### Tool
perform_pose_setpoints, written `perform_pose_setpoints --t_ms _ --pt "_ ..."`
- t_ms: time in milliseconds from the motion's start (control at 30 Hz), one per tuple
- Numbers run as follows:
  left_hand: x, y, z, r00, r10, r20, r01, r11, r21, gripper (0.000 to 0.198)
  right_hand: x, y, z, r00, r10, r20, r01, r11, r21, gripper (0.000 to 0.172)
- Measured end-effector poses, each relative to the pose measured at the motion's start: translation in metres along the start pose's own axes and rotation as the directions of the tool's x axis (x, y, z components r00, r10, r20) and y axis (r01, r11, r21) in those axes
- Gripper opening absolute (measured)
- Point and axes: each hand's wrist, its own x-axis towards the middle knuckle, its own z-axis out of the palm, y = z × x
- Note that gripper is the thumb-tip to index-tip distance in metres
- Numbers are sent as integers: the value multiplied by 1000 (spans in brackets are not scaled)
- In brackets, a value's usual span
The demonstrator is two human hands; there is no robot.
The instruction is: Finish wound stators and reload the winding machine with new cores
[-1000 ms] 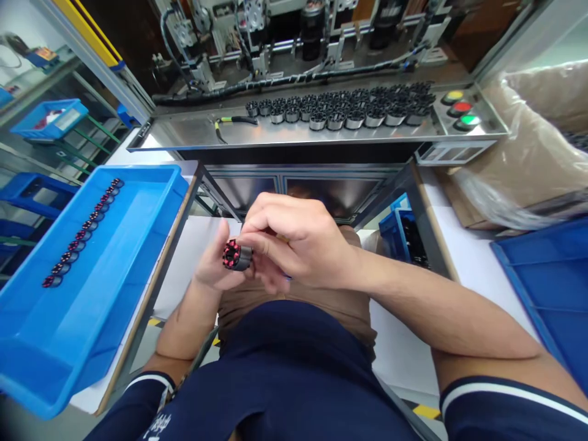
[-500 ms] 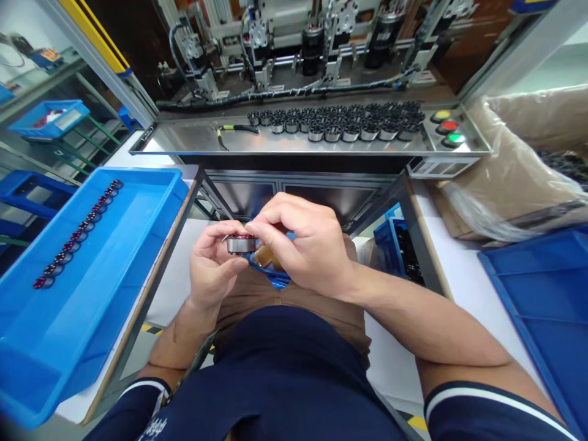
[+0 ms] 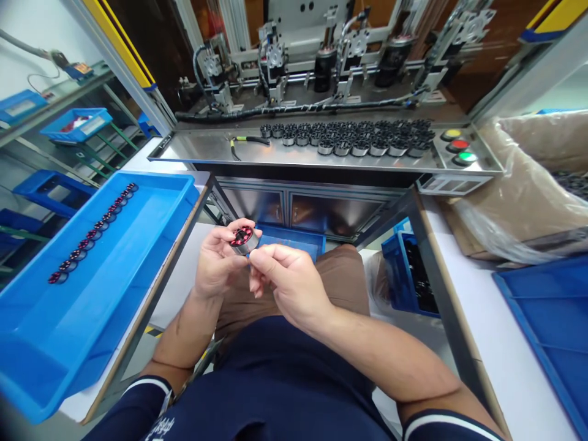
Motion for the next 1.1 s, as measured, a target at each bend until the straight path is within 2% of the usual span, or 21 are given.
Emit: perform_pose_setpoints --t_ms 133,233,333,400,467,500,533,567,600,633,667,700,733,767,800,900,1000,1100 --pt "0 4 0 1000 -12 3 12 999 30 31 2 0 -9 999 3 37 -2 1000 -22 38" --pt "-1 5 1 998 -51 19 50 997 54 30 5 1 -16 989 49 141 -57 997 55 35" --pt "-1 5 2 997 -54 53 47 990 130 28 8 4 -19 975 28 222 -53 993 107 36" --pt "0 6 1 997 -16 75 1 980 199 32 10 6 -21 973 -1 232 -13 998 61 37" --pt "0 10 0 998 49 34 -57 952 299 56 12 8 -26 978 -100 185 112 992 -53 37" --pt "-1 12 -1 998 67 1 -63 931 359 70 13 8 -29 968 -204 146 226 962 -157 36" --pt "-2 15 -1 998 58 -28 -41 908 418 79 13 8 -33 930 -346 123 367 884 -290 33" --pt "-4 18 -1 998 24 -53 3 886 464 80 13 7 -37 853 -503 137 508 744 -434 30" --pt "-7 20 0 998 -28 -64 56 868 494 75 14 6 -41 748 -633 200 618 554 -558 30" --pt "-9 22 2 994 -90 -65 110 852 512 68 14 5 -45 641 -709 294 684 354 -637 33" --pt "-11 23 4 988 -143 -59 153 839 523 60 14 4 -48 554 -737 386 717 188 -671 37" --pt "-13 24 6 984 -174 -48 173 829 531 54 14 4 -51 497 -740 454 732 76 -677 40" --pt "-13 24 7 983 -181 -28 167 825 540 49 14 3 -53 474 -730 492 738 24 -674 44" --pt "-13 23 9 986 -165 -2 139 824 549 46 14 2 -54 478 -719 505 741 22 -671 46" --pt "-12 23 9 990 -136 29 96 822 561 43 13 1 -55 500 -705 502 748 60 -661 47" --pt "-10 21 8 998 -6 70 -39 786 617 41 11 -4 -54 592 -653 472 758 255 -600 43" --pt "-11 21 5 995 61 75 -96 718 689 46 10 -10 -51 652 -629 424 731 370 -574 32" --pt "-14 20 3 993 76 95 -121 710 693 50 9 -14 -46 694 -616 372 698 452 -555 15"
